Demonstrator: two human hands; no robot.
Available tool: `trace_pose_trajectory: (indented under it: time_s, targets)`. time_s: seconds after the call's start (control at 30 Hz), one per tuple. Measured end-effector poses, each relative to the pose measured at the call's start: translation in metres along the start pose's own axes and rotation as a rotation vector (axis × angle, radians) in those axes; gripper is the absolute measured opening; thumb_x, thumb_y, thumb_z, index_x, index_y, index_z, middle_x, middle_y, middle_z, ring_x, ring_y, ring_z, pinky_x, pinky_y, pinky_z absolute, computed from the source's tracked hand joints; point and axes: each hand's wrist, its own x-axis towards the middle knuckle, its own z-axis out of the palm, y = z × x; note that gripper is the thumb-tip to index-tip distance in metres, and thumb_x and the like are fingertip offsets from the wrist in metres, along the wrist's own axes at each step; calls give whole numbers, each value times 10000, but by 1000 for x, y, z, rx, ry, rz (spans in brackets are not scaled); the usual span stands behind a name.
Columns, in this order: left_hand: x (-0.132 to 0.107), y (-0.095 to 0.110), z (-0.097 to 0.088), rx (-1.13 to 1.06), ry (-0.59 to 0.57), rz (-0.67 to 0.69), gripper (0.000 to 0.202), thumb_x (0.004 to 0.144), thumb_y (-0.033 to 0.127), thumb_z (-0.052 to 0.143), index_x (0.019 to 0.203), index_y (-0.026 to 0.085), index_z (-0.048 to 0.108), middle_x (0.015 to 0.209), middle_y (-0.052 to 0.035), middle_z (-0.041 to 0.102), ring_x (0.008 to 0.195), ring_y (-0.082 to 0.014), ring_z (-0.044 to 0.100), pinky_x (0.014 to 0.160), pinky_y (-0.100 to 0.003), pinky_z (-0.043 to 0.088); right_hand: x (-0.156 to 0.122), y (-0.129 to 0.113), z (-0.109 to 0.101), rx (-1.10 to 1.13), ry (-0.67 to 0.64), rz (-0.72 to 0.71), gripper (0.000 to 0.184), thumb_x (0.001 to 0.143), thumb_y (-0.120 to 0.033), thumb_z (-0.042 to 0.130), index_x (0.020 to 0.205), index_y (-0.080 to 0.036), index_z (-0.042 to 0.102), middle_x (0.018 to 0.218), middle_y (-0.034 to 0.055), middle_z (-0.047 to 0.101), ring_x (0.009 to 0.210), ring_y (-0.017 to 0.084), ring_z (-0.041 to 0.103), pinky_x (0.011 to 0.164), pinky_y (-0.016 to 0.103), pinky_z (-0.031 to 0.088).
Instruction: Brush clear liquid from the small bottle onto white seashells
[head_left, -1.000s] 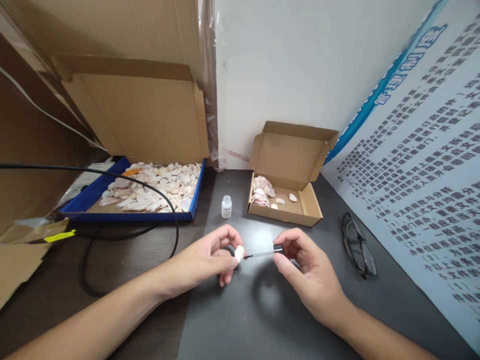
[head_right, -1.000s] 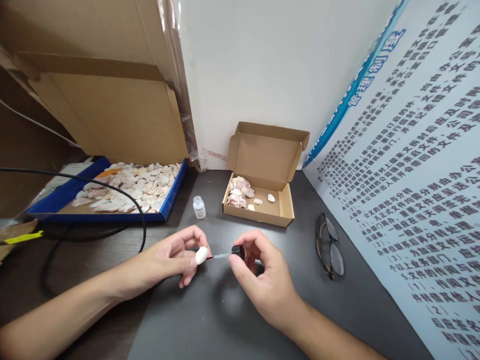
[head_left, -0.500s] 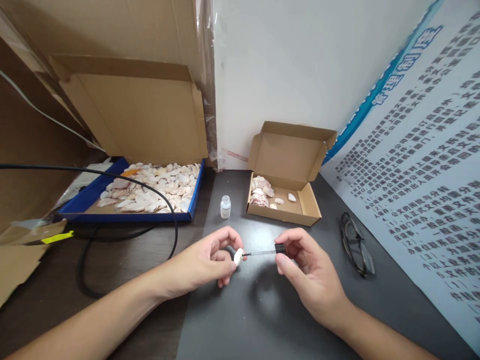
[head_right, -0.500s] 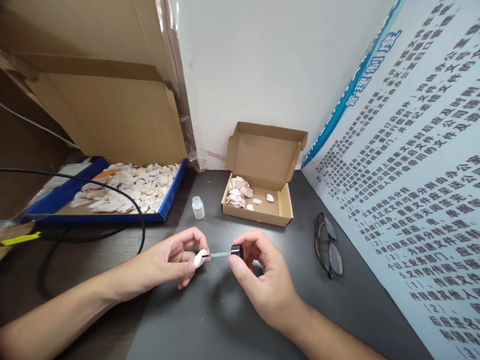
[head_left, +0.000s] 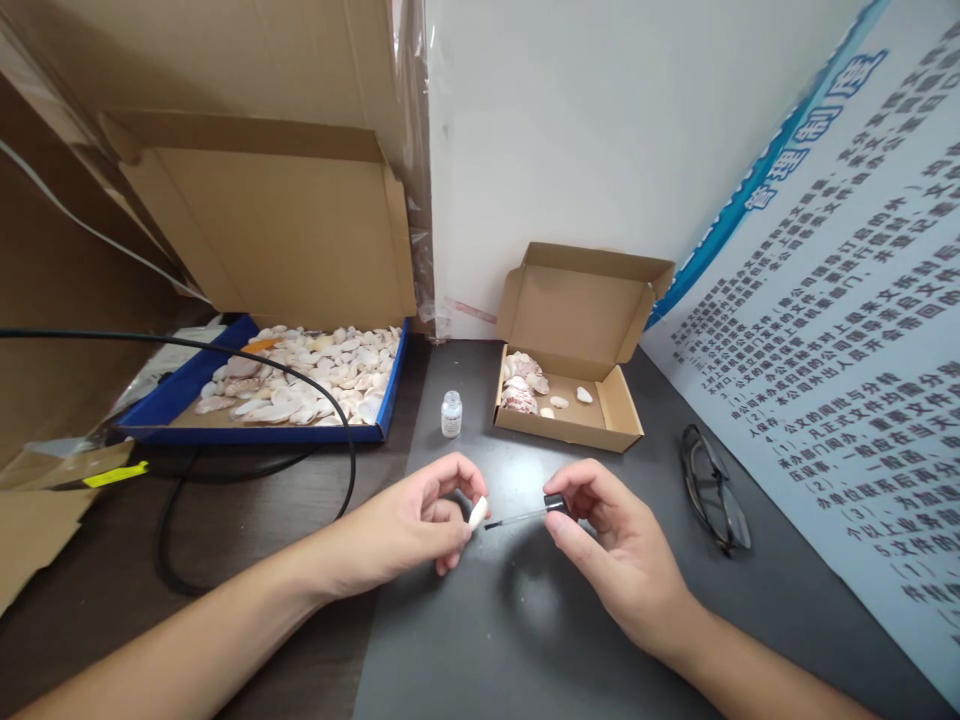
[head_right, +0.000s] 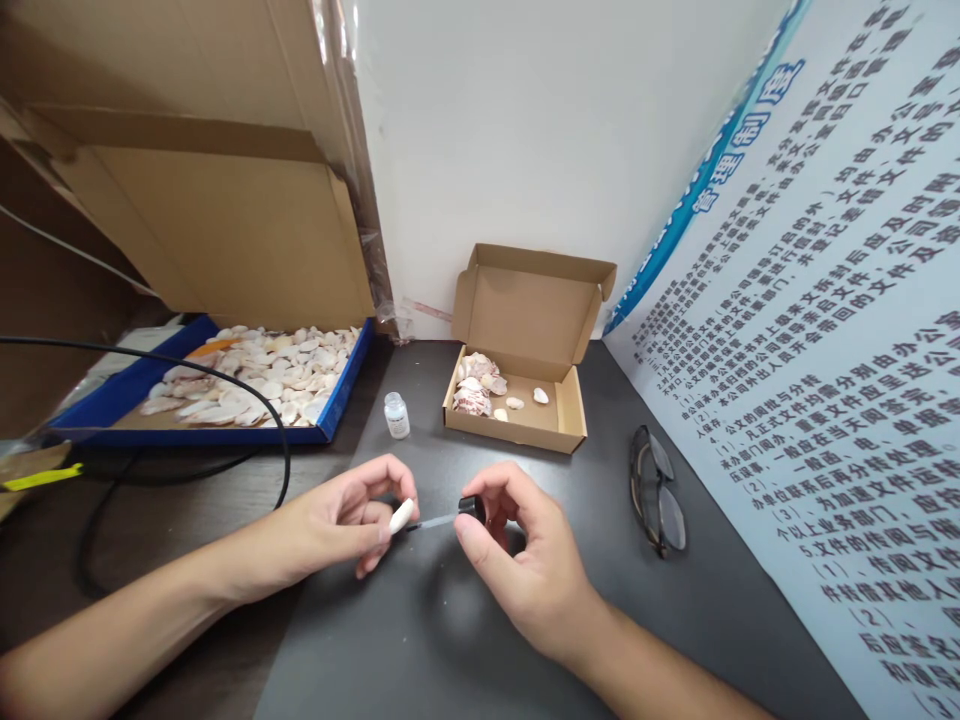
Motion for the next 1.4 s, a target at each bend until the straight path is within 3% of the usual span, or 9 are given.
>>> trace_pose_trajectory:
  time_s: [0.27,0.37,0.47,0.63,0.8,1.2,1.4]
  targets:
    - [-1,2,0,26,3,-10,329,862,400,685,994,191,469,724,60,503,598,-77,479,591,-215,419,-1,4,0,-26,52,7,87,902,-246,602,982,-249,568,714,-42,514,602,126,504,542,221,431]
    - [-1,2,1,24,5,-6,354,856,429,693,985,184,473,805,40,534,593,-65,477,587,-219,427,-1,3,0,-34,63,17,72,894,-242,606,956,-247,569,711,-41,519,607,124,501,531,209,434]
    - [0,2,1,6,7,4,364,847,423,706,978,186,463,950,6,568,600,-49,482,589,-221,435,1,2,-1,-24,85,6,68,891,-235,604,946,-247,566,715,-42,525,601,119,498,535,204,437]
    - [0,4,2,-9,-4,-17,355,837,393,715,966,185,458,822,38,544,611,-63,484,588,-214,426,2,1,1,2,57,2,93,881,-221,609,959,-251,568,685,-52,504,596,120,498,529,201,436]
    - [0,6,2,-37,1,-1,329,825,361,720,929,175,470,942,-2,594,607,-57,497,582,-221,430,2,1,1,9,77,10,83,884,-230,598,957,-250,564,700,-51,507,599,120,494,537,210,432]
    - [-2,5,-1,-99,-7,43,278,845,332,696,925,160,493,955,-30,635,596,-60,504,576,-209,397,2,0,1,37,76,5,78,894,-241,588,968,-237,562,695,-54,478,592,116,478,541,217,418]
    - [-2,6,-1,-114,-13,35,309,849,346,698,1009,175,496,959,-21,628,587,-57,506,581,-205,389,0,1,-1,15,72,1,79,890,-233,590,964,-237,563,711,-44,496,606,125,484,554,230,417]
